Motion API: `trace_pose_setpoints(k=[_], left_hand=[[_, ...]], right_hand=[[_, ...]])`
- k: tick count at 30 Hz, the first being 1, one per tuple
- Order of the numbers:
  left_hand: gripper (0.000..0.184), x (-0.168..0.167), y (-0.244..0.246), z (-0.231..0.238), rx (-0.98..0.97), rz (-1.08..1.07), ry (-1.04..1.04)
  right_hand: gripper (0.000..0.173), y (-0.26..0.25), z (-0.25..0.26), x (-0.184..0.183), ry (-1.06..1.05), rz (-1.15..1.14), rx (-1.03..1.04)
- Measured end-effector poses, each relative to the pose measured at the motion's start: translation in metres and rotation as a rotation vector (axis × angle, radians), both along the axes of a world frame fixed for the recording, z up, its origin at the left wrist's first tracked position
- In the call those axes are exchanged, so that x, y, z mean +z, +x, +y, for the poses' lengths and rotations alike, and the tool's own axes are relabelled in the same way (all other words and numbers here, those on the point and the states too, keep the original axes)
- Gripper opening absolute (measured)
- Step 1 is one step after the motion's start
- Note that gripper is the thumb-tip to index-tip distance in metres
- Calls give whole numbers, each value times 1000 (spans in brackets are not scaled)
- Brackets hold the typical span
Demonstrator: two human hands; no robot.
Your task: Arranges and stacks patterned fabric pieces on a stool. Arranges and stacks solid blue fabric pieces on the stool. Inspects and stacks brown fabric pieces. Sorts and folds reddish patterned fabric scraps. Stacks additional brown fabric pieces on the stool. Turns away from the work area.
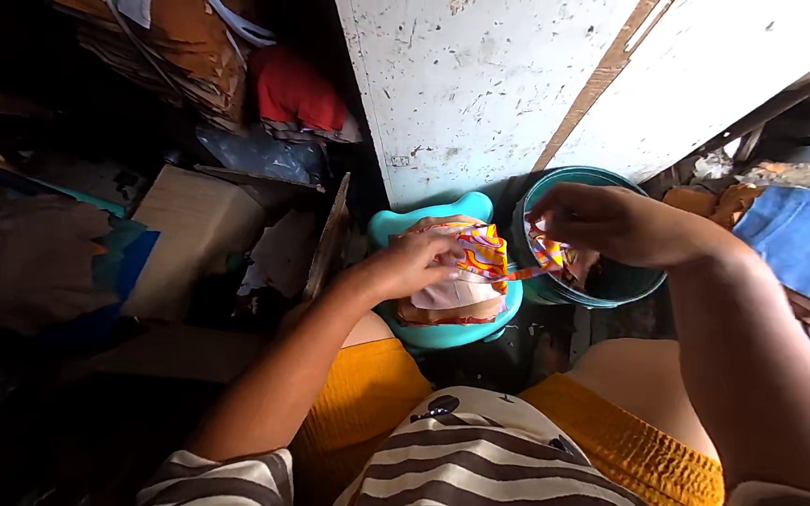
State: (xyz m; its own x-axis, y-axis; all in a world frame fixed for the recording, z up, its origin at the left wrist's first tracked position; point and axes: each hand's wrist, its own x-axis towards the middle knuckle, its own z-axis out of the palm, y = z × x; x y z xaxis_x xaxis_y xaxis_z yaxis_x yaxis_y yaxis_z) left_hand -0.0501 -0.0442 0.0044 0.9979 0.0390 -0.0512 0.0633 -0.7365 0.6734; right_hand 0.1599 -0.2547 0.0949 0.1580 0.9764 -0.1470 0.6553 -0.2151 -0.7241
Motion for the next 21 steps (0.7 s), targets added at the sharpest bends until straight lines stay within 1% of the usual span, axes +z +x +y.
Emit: trace_pose_setpoints(k=[2,4,6,7,8,10,12,14,16,18,19,21], left_hand=[[42,6,3,6,104,-121,-140],[58,5,9,10,186,-194,-290],[70,-5,12,17,238,-230,-432],[72,-11,12,20,268,-241,-488],[71,-17,12,22,307,-240,-523],[63,-26,7,27,383,-233,-506],[58,-28,1,29,416,-200,-411],[60,-26,-4,26,404,-192,-271],[58,-23,-8,20,376,-225,-145],[46,-22,-9,17,370,-273,-91],[38,-20,-10,16,367,-301,-72],[17,-19,-11,16,342,-353,-16]], right_hand=[[23,-9,37,-8,5,-85,52],[28,-21,72,-23,13,-113,48],[33,-38,101,-36,-8,-27,8],[35,-45,111,-42,-18,55,-20],[37,-49,118,-48,-21,139,-39],[36,-54,122,-56,-27,263,-28],[33,-54,118,-59,-49,300,15],[34,-50,112,-61,-60,317,45],[31,-47,108,-62,-77,397,44],[27,-45,106,-62,-44,438,43],[24,-45,104,-62,2,411,56],[16,-40,96,-67,146,222,69]])
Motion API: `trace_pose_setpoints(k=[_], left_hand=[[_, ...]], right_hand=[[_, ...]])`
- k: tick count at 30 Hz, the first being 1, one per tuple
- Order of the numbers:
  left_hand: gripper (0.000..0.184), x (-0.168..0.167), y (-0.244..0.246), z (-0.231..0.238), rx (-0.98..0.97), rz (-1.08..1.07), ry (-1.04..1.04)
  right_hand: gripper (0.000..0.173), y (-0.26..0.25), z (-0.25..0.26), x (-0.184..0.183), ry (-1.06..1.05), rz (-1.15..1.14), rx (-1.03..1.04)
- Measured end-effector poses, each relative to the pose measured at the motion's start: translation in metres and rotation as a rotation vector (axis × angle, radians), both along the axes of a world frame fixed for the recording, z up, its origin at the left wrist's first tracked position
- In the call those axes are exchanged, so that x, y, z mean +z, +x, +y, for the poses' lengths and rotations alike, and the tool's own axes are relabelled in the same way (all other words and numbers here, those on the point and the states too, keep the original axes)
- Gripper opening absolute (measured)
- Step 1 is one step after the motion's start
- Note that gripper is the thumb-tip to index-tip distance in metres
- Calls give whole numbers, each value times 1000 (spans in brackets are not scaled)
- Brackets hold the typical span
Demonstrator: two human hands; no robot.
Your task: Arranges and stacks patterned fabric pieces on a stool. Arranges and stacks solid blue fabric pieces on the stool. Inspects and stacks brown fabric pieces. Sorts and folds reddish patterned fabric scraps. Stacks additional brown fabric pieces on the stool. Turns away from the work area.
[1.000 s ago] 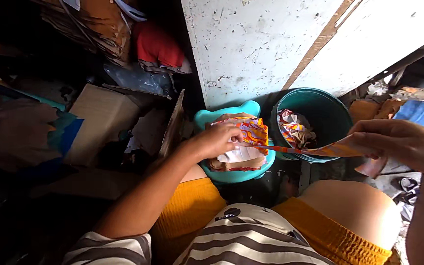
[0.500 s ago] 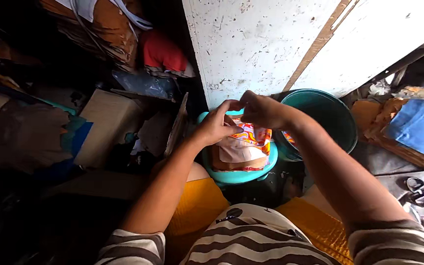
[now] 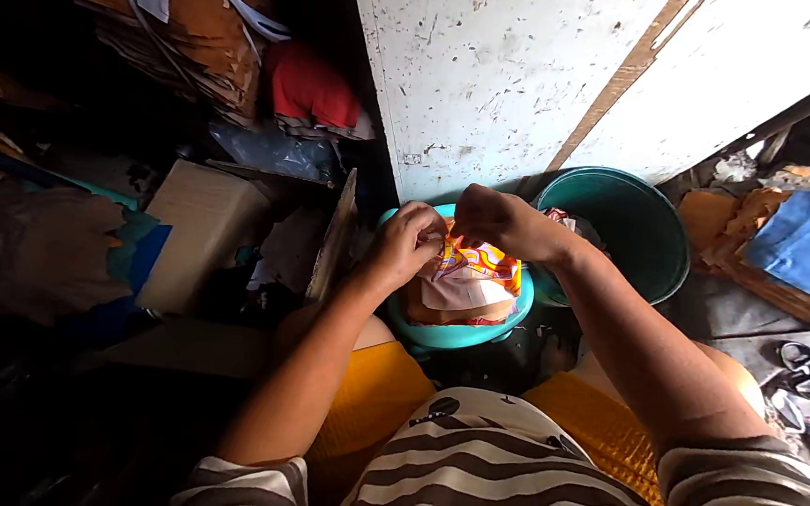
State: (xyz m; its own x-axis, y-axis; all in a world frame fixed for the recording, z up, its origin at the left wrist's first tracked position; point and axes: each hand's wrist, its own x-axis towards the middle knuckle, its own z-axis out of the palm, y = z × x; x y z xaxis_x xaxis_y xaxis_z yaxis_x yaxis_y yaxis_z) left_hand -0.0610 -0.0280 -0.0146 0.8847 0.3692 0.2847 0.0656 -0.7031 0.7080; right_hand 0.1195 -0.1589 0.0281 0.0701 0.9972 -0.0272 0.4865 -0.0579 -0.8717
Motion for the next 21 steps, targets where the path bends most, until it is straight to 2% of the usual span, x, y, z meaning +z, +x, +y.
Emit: trace_pose_setpoints(k=[3,5,7,9,12,14,18,21], left_hand=[[5,2,-2,0,-73,21,100],[7,2,-2,-3,-117,54,179],[7,3,1,-10,-124,80,237],[11,0,4,-17,-124,118,265],[11,-7,6,-22,-136,223,298],[15,-11,6,-22,-159,261,312],[16,-4,14,-24,-74,160,296],[13,-6,15,-27,5,81,265]], right_hand=[[18,10,-19,-21,115,-322,-150],[28,13,-30,-41,27,-447,-266],[32,15,-36,-56,-80,-466,-321],[26,12,-39,-64,-94,-480,-350],[17,4,-41,-69,22,-535,-377],[18,0,-42,-71,111,-552,-376],[26,-4,-43,-84,264,-543,-368],[42,-6,-44,-90,294,-529,-336]])
